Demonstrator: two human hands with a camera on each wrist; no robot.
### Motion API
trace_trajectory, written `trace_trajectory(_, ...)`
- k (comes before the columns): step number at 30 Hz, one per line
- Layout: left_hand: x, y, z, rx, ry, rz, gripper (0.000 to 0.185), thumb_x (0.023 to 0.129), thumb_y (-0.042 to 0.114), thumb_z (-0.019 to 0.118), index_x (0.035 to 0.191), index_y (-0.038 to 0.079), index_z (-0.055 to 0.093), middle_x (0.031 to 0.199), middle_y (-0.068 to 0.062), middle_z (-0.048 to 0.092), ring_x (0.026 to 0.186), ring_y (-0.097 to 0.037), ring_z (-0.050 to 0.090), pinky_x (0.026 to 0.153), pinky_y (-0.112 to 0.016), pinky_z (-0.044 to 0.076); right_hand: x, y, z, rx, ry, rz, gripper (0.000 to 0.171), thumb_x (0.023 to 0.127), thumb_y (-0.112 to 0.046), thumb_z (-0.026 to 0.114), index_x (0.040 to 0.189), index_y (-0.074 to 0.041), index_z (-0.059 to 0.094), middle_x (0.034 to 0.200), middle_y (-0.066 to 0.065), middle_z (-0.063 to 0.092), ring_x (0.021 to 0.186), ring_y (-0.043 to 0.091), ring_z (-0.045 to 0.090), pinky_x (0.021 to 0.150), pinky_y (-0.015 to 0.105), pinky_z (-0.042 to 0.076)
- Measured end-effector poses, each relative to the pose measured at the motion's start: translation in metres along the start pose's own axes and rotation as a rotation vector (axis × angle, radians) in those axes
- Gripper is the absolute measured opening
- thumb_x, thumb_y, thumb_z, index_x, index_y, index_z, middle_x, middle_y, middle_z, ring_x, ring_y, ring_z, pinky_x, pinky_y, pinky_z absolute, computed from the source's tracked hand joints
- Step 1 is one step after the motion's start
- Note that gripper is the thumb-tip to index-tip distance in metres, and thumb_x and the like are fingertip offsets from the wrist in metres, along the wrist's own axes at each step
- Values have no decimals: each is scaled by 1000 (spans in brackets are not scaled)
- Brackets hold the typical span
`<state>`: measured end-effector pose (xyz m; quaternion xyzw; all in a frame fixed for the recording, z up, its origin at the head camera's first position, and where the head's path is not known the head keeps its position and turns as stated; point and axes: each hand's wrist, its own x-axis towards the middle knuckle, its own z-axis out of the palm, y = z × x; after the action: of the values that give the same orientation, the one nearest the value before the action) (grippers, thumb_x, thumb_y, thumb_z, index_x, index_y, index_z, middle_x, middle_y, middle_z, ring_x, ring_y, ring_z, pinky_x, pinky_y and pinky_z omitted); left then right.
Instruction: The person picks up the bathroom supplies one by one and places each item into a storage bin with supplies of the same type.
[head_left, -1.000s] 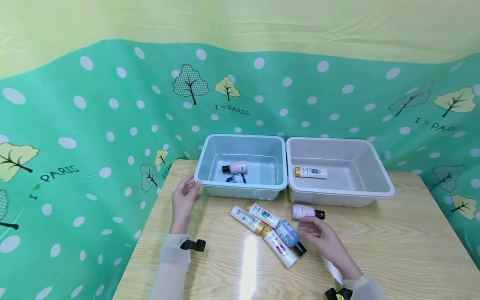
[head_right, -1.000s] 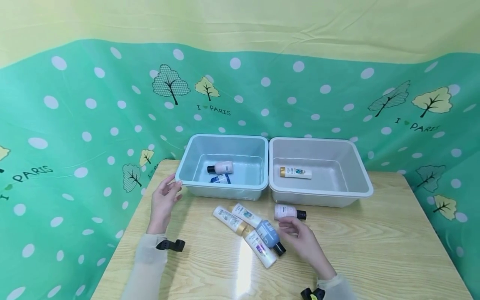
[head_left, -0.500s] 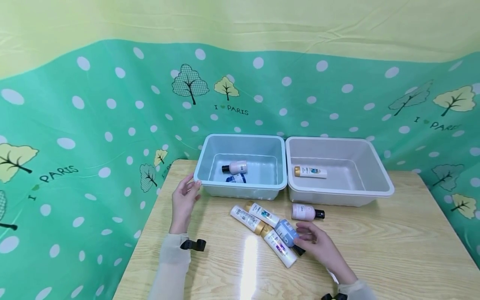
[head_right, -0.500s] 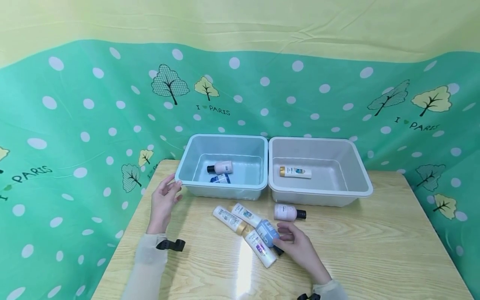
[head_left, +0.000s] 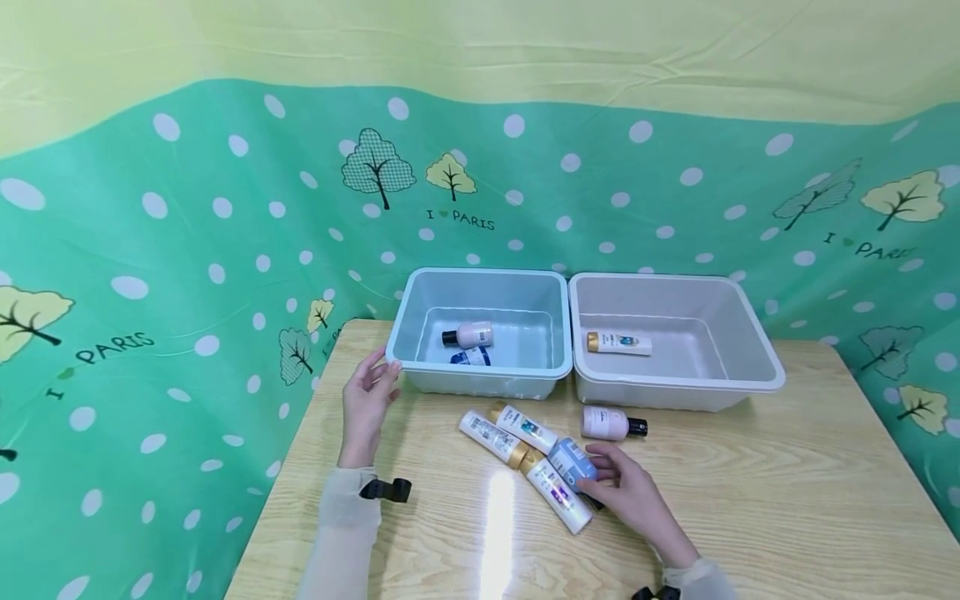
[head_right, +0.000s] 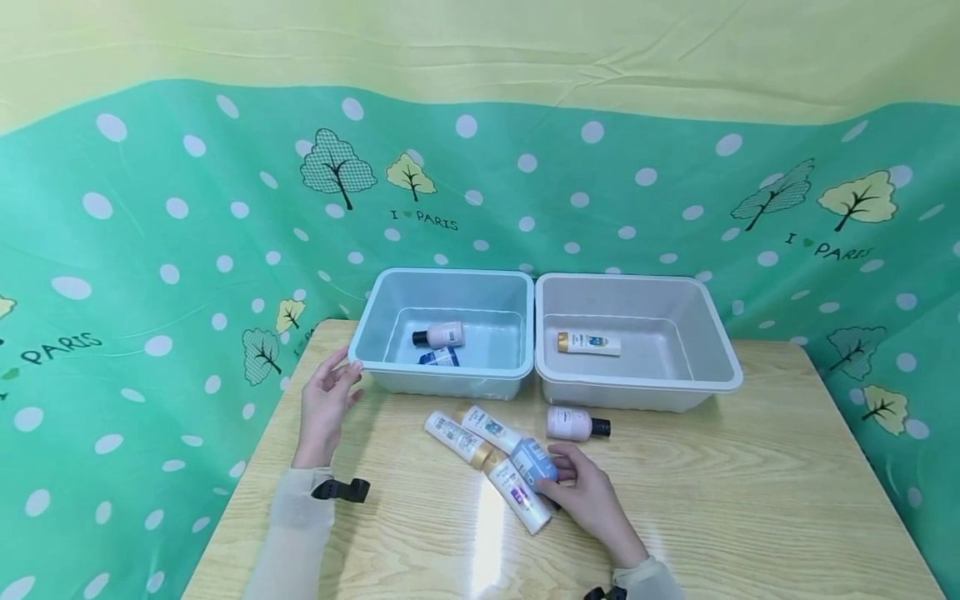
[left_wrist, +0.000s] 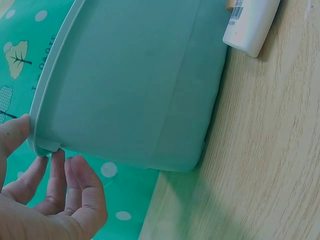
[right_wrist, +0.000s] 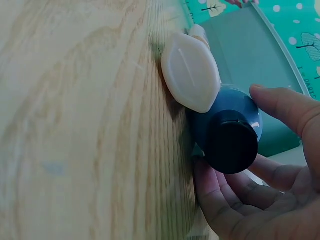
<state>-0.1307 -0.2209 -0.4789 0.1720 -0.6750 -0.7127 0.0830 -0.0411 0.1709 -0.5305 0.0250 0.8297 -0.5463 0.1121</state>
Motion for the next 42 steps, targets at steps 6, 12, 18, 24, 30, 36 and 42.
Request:
trace_trajectory(6,1,0,0,-3,0,-5,54,92,34,74,141,19,57,126,-10,61,121,-36,54,97,-52,51,1,1,2,-1,11,-6,53,80,-14,86,126,-2,61,116,12,68,95,20,65,80,29,55)
trace_trajectory(12,2,-1,0,4,1,-8,53,92,34,74,141,20,57,126,-9,61,121,-36,54,95,-49,52,3,0,2,41,5,1,54,81,-11,84,128,0,59,116,13,67,100,22,65,83,28,55)
trace_trajectory(18,1,0,0,1,1,-6,54,92,34,74,141,19,57,125,-10,62,120,-36,55,95,-51,51,1,-1,1,57,9,-3,52,83,-9,83,128,2,59,115,14,67,103,24,64,84,28,54)
trace_trajectory(24,1,0,0,4,0,-4,55,92,36,74,141,20,57,125,-9,62,121,-38,54,94,-48,53,2,0,1,72,29,-4,48,85,-9,81,127,3,59,112,16,69,102,26,65,84,27,54)
trace_trajectory(30,3,-1,0,9,-3,0,54,92,36,74,141,20,58,125,-10,62,120,-38,54,94,-47,53,4,1,-2,58,48,29,48,87,-14,80,128,2,59,114,18,68,104,29,66,86,30,55)
trace_trajectory(36,2,0,0,3,-4,-2,53,92,34,74,141,20,58,125,-9,62,120,-37,54,95,-49,52,8,2,-7,94,66,62,46,88,-17,79,127,0,60,117,17,67,110,29,63,85,26,53)
trace_trajectory(42,1,1,1,-6,-2,-4,53,92,32,74,141,19,58,125,-10,62,119,-37,55,94,-49,52,6,2,-8,192,55,77,50,87,-13,80,128,3,57,117,18,66,108,28,63,83,24,53)
